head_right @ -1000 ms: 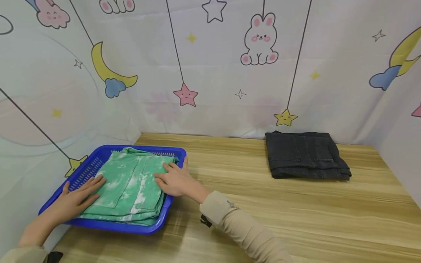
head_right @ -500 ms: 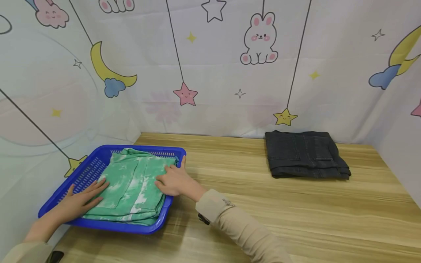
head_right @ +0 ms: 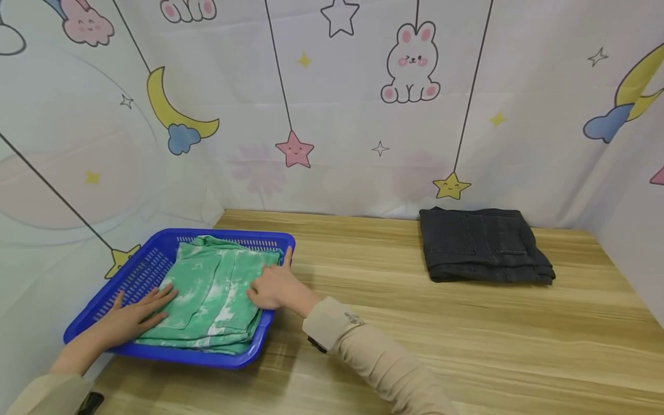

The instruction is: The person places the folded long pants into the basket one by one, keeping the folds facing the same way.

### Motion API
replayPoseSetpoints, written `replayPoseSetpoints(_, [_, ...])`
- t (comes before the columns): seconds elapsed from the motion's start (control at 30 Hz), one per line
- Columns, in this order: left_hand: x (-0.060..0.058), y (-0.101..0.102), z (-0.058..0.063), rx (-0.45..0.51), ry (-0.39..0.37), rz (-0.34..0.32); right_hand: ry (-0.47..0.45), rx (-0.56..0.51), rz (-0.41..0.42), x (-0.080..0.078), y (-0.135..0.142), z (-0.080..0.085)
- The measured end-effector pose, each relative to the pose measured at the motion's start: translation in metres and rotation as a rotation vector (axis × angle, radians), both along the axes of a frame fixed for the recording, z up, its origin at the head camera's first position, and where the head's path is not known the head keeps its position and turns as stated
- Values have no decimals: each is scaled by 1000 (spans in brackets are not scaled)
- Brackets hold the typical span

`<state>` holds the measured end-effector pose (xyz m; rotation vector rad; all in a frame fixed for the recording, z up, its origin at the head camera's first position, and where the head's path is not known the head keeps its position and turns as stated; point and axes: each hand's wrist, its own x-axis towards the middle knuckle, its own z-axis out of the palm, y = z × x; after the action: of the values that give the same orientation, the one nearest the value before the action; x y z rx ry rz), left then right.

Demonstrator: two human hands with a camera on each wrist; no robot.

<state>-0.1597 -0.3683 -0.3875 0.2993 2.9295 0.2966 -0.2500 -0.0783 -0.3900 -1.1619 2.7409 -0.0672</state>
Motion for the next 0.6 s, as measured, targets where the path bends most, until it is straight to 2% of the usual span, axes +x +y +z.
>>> replayPoseSetpoints(0.23, [5,3,0,5,37,22,12,-46,44,8,8,-1])
replayPoseSetpoints(0.47, [15,8,6,-53,106,10,72,-133,210,32,15,6])
replayPoseSetpoints(0.6, [20,10,12,-66,120,10,105,-166,275,45,20,9])
